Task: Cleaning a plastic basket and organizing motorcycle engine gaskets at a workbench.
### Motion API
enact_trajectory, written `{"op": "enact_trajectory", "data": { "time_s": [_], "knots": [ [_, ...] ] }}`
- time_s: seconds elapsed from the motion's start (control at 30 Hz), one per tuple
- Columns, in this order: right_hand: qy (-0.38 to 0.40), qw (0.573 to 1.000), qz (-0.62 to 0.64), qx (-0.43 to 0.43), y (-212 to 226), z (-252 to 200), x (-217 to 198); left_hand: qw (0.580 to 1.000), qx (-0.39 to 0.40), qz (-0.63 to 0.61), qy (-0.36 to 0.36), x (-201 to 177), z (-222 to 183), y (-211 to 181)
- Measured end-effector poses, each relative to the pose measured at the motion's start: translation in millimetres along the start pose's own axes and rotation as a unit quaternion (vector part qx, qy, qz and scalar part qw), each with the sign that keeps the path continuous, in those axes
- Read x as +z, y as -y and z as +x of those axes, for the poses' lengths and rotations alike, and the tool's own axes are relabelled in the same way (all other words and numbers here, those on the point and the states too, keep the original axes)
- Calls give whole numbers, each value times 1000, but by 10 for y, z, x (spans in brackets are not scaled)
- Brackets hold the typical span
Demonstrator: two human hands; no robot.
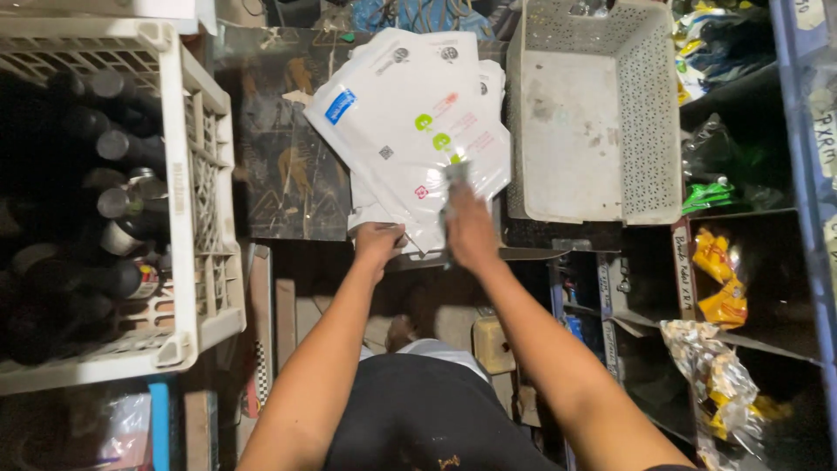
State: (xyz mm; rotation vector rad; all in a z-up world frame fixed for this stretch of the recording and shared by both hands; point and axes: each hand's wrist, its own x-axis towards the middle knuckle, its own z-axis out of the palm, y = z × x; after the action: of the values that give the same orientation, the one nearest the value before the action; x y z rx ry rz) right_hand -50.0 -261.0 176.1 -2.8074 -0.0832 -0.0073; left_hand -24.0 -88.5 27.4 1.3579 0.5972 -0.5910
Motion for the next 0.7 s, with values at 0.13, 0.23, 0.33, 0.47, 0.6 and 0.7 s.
{"op": "enact_trajectory", "data": {
  "time_s": [0.13, 0.23, 0.33, 0.47, 0.6, 0.7],
  "knots": [
    [-16, 998, -9, 58, -91, -104, 275, 997, -66, -36, 30, 224, -252, -114],
    [75, 997, 8, -34, 258, -231, 281, 1000, -25, 0, -3, 198, -95, 76],
    [95, 985, -56, -135, -35, -120, 269, 998, -21, 66, 7, 126, -157, 145],
    [111, 991, -71, -38, -26, -67, 206, 996, -40, -8, 82, 70, -430, -120],
    [101, 963, -57, -242, 87, -237, 218, 986, -105, -36, 126, 71, -987, -773],
    [12, 997, -80, -17, -361, 81, 329, 982, -84, -35, 165, 34, -737, -491]
  ]
}}
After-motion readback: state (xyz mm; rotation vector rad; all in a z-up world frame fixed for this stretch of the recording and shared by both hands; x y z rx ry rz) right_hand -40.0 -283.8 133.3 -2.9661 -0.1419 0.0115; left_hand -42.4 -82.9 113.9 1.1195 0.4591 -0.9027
